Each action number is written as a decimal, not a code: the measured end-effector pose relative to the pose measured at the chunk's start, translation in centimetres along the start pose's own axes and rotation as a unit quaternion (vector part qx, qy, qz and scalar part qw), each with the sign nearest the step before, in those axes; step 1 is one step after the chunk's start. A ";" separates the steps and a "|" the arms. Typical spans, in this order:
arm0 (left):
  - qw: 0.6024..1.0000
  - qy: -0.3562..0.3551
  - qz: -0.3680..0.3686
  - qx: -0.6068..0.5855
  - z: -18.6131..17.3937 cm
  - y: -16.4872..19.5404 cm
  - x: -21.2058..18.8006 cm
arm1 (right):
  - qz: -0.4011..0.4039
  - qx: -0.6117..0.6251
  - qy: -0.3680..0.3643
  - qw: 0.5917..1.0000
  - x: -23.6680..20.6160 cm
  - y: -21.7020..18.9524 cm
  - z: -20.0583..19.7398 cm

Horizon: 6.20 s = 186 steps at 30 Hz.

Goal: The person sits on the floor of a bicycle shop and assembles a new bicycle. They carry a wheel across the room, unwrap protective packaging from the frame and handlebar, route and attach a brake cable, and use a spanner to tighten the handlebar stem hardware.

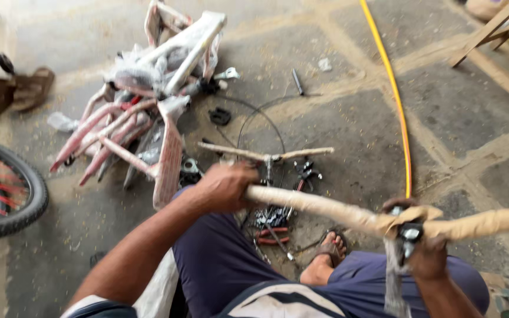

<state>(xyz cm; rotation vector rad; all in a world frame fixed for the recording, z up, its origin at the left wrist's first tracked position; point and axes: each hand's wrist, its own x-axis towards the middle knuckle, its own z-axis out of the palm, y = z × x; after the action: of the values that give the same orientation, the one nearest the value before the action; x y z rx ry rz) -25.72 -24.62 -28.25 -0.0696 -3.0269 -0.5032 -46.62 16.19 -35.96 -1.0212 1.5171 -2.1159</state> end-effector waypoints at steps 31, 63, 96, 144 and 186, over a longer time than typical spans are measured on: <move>0.992 -0.016 0.124 -0.012 2.4 12.0 6.8 | -0.138 -0.251 -0.063 0.956 -2.4 2.3 3.5; 0.973 -0.045 -0.115 -0.193 15.9 7.4 6.7 | 0.157 -0.222 0.132 0.953 4.4 10.6 -0.9; 0.842 -0.015 -0.172 -0.512 14.7 4.2 3.6 | 0.124 -0.012 0.049 0.991 4.5 11.4 -0.3; 0.699 0.208 -0.246 -0.639 22.0 8.6 4.1 | 0.168 0.056 0.341 0.923 3.7 15.3 2.1; 0.896 0.211 0.117 -0.373 23.2 16.9 6.2 | -0.034 -0.177 0.310 0.934 3.6 16.8 2.2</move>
<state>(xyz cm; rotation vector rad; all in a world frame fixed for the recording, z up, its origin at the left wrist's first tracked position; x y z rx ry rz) -32.45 -0.89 -44.20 -0.3115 -2.2086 -1.4024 -49.71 6.19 -49.76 -0.5130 2.2485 -2.4025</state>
